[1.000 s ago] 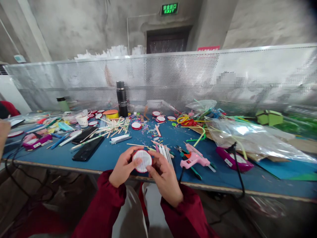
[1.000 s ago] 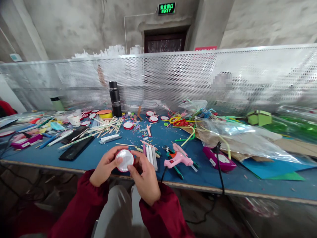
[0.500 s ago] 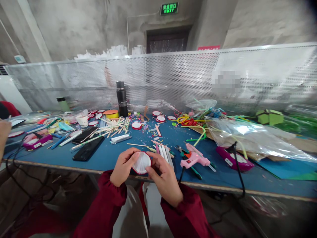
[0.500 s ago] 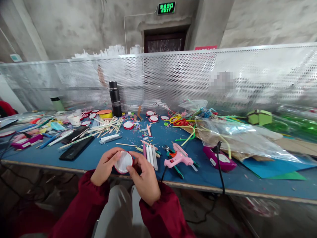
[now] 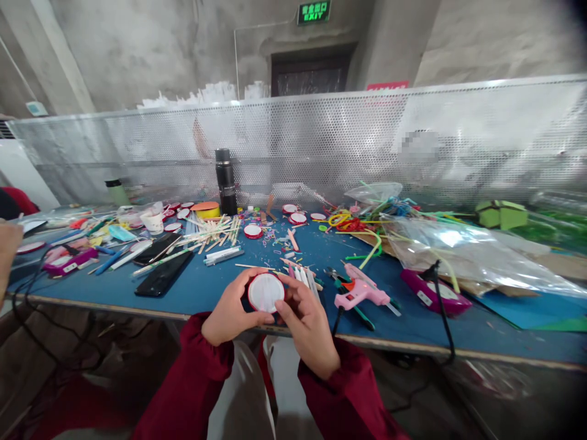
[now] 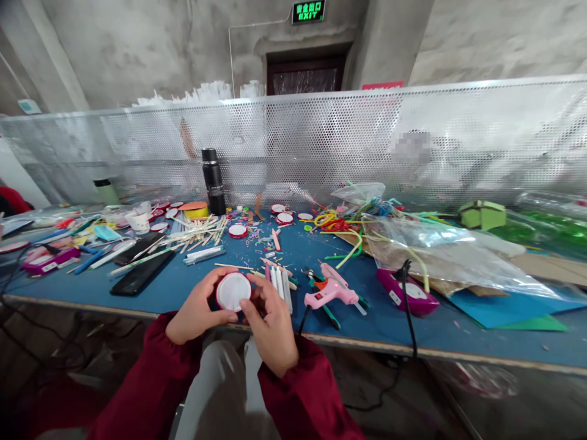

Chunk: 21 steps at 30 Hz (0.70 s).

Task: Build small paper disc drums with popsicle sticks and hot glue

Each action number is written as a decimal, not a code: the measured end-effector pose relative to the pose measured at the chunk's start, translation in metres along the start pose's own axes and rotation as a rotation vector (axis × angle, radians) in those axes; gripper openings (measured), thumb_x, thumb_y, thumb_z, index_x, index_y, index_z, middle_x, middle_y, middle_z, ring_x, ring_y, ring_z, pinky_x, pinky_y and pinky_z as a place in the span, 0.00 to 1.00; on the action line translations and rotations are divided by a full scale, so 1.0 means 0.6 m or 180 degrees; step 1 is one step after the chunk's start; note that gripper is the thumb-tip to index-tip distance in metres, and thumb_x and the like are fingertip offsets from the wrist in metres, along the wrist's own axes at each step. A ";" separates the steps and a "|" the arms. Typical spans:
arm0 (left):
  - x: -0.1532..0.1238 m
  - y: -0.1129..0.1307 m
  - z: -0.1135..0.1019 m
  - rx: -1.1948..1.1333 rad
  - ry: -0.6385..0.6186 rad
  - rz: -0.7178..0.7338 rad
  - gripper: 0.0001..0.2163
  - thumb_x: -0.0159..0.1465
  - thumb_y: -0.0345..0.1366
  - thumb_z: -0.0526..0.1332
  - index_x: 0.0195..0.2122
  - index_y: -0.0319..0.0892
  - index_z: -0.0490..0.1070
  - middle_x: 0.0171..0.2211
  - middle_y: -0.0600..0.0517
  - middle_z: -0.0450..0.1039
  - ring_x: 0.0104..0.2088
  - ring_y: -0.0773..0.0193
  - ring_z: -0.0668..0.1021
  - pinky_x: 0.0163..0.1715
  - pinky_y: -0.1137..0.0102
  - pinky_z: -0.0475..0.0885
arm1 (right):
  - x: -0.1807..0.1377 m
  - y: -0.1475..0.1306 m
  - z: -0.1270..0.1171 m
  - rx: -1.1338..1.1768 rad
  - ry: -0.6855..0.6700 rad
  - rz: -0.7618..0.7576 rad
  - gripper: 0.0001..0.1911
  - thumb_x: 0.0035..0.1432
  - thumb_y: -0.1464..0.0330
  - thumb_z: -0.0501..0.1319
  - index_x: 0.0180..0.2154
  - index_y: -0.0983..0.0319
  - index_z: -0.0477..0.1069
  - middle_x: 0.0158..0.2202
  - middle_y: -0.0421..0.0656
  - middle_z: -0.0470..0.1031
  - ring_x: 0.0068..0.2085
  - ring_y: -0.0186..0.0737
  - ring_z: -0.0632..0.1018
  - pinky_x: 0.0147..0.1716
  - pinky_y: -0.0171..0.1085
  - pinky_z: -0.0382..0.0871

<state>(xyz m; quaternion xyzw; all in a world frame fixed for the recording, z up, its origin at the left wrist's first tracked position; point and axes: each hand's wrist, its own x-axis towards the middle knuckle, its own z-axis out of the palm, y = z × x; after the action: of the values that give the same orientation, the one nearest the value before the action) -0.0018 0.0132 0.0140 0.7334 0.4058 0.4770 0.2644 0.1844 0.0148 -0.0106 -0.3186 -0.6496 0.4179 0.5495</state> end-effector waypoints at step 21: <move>0.000 -0.012 -0.001 -0.2280 0.0461 -0.0528 0.31 0.65 0.62 0.54 0.51 0.38 0.74 0.44 0.42 0.77 0.37 0.59 0.75 0.31 0.69 0.65 | -0.003 -0.017 0.005 0.0295 0.0117 -0.0107 0.20 0.68 0.57 0.57 0.57 0.58 0.64 0.33 0.38 0.72 0.27 0.32 0.74 0.28 0.33 0.71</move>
<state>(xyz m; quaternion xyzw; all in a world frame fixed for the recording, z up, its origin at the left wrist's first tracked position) -0.0047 0.0171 0.0085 0.5234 0.2889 0.6163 0.5126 0.1820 0.0082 -0.0024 -0.2895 -0.6245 0.4323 0.5824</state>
